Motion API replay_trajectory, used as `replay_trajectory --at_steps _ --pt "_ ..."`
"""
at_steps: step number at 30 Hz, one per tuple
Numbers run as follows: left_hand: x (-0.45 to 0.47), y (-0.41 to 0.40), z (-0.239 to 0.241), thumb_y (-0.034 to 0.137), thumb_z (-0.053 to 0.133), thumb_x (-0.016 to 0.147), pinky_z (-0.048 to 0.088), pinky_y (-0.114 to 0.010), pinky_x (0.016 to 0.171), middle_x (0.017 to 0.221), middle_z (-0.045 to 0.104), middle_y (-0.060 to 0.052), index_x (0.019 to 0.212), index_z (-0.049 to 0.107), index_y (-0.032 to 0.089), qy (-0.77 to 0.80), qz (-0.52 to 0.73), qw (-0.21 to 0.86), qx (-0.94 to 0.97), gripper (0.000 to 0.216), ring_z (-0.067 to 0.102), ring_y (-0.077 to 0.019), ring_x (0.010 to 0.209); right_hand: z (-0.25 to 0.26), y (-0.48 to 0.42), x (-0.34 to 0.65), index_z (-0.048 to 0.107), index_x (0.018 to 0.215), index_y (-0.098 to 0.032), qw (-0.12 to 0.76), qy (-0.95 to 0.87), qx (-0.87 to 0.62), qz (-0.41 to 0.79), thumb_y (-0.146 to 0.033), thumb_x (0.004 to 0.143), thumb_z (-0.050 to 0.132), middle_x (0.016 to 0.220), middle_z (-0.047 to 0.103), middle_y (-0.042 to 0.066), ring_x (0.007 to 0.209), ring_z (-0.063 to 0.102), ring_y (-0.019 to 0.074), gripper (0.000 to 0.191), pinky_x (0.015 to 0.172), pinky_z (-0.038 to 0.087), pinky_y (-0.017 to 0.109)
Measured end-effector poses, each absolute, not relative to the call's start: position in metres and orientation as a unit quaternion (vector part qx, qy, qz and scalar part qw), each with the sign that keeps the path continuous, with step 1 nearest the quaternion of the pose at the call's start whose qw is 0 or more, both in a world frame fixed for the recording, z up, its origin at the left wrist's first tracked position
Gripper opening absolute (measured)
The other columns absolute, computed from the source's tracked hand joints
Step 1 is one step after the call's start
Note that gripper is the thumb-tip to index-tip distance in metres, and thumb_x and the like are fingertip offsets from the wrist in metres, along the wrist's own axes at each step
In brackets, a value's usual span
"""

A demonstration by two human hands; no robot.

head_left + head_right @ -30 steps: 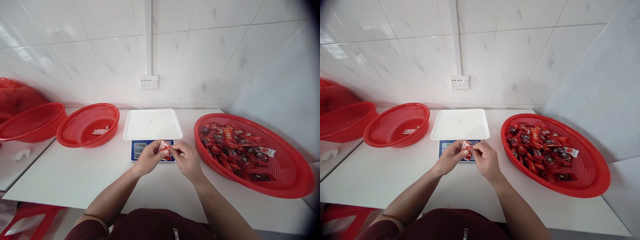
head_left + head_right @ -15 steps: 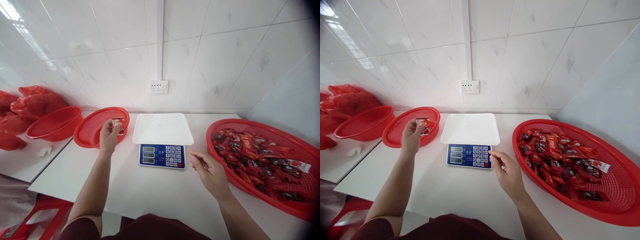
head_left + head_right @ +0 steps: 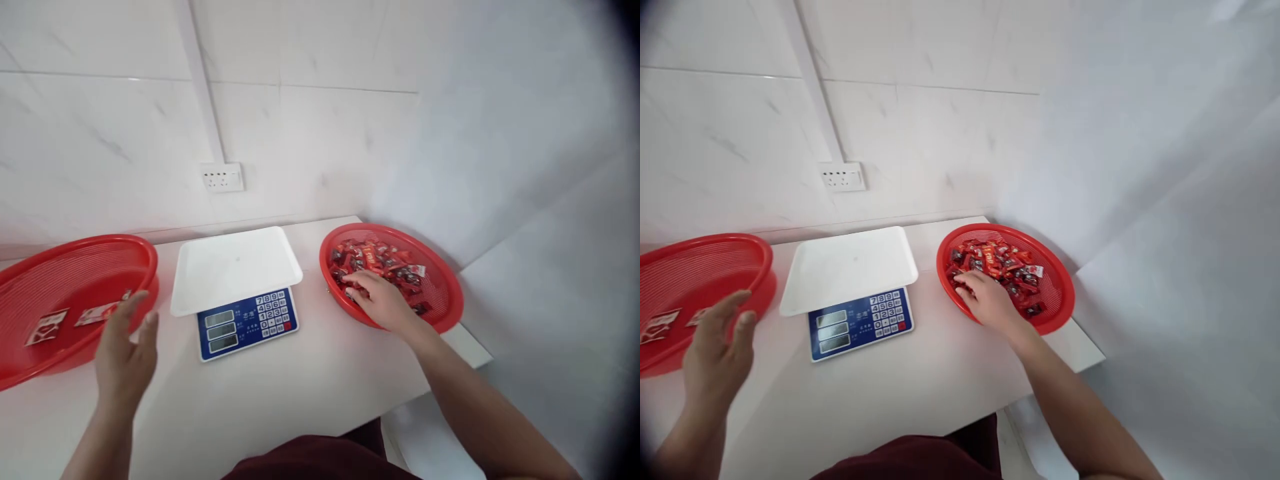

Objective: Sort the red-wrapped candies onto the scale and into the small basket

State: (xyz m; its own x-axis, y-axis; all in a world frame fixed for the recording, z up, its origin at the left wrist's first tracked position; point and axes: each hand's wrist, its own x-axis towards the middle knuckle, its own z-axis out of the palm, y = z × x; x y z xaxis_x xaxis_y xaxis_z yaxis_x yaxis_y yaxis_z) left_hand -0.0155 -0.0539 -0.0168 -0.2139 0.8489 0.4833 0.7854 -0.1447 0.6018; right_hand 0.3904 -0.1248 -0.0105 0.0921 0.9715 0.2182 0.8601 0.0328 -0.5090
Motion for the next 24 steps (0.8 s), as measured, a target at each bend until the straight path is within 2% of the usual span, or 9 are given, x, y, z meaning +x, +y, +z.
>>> replay_trajectory --at_steps 3,7,10,12,14,17,20,22,24 --pt "0.031 -0.088 -0.041 0.047 0.048 0.085 0.047 -0.051 0.094 0.116 0.066 -0.005 0.113 0.057 0.031 0.555 0.429 0.179 0.69 0.034 0.06 -0.0315 0.11 -0.004 -0.119 0.43 0.053 0.13 -0.023 0.138 -0.649 -0.741 0.105 -0.036 0.087 0.051 0.142 0.047 0.012 0.129 0.045 0.0309 0.045 0.104 0.039 0.045" --pt "0.079 -0.118 -0.073 0.047 0.052 0.083 0.054 -0.046 0.079 0.104 0.07 -0.007 0.111 0.061 0.035 0.44 0.339 0.399 0.73 0.032 0.066 -0.032 0.095 -0.007 -0.115 0.446 0.023 0.149 -0.028 -0.013 -0.62 -0.757 0.207 -0.045 0.075 0.065 0.16 0.012 0.011 0.142 0.022 0.0375 0.087 0.107 0.036 0.049" --pt "0.098 -0.128 -0.089 0.047 0.055 0.081 0.053 -0.046 0.079 0.098 0.072 -0.006 0.112 0.063 0.043 0.367 0.251 0.475 0.76 0.033 0.067 -0.0329 0.09 -0.019 -0.114 0.44 0.015 0.151 -0.027 -0.044 -0.626 -0.753 0.198 -0.037 0.074 0.067 0.16 0.008 0.014 0.143 0.014 0.0415 0.093 0.104 0.037 0.052" --pt "0.102 -0.129 -0.096 0.046 0.055 0.081 0.052 -0.046 0.082 0.095 0.073 -0.006 0.111 0.064 0.046 0.341 0.211 0.486 0.777 0.032 0.067 -0.0326 0.089 -0.025 -0.114 0.441 0.023 0.149 -0.025 -0.025 -0.653 -0.741 0.153 -0.025 0.076 0.064 0.156 0.021 0.017 0.138 0.029 0.0404 0.084 0.102 0.04 0.049" --pt "0.102 -0.129 -0.1 0.047 0.053 0.082 0.051 -0.046 0.084 0.093 0.072 -0.005 0.109 0.065 0.046 0.34 0.197 0.488 0.779 0.03 0.066 -0.0319 0.088 -0.026 -0.112 0.448 0.038 0.143 -0.025 0.003 -0.676 -0.727 0.121 -0.014 0.077 0.059 0.146 0.04 0.015 0.124 0.05 0.0337 0.07 0.097 0.044 0.042" --pt "0.101 -0.127 -0.104 0.05 0.052 0.082 0.051 -0.045 0.082 0.092 0.071 -0.006 0.108 0.066 0.044 0.364 0.201 0.494 0.763 0.03 0.065 -0.0319 0.087 -0.016 -0.108 0.466 0.058 0.123 -0.024 0.062 -0.66 -0.743 0.091 -0.01 0.079 0.055 0.124 0.06 0.01 0.104 0.061 0.0255 0.047 0.089 0.047 0.036" --pt "0.1 -0.126 -0.104 0.053 0.052 0.08 0.051 -0.046 0.08 0.089 0.07 -0.006 0.105 0.068 0.041 0.384 0.211 0.5 0.747 0.031 0.064 -0.0323 0.085 -0.002 -0.102 0.478 0.064 0.11 -0.022 0.157 -0.616 -0.77 0.06 -0.014 0.08 0.055 0.116 0.064 0.008 0.104 0.06 0.0241 0.033 0.091 0.047 0.036" --pt "0.101 -0.124 -0.104 0.055 0.053 0.08 0.051 -0.046 0.079 0.087 0.07 -0.006 0.103 0.068 0.04 0.391 0.215 0.504 0.739 0.032 0.064 -0.0324 0.083 0.004 -0.097 0.48 0.061 0.113 -0.022 0.24 -0.59 -0.769 0.058 -0.014 0.079 0.057 0.121 0.062 0.007 0.109 0.058 0.0234 0.035 0.094 0.045 0.037" --pt "0.1 -0.123 -0.103 0.055 0.053 0.079 0.05 -0.046 0.079 0.086 0.07 -0.007 0.101 0.069 0.038 0.396 0.218 0.506 0.735 0.032 0.064 -0.0324 0.082 0.006 -0.093 0.48 0.057 0.119 -0.022 0.321 -0.556 -0.761 0.091 -0.014 0.078 0.058 0.128 0.059 0.008 0.107 0.059 0.0217 0.042 0.09 0.049 0.036"
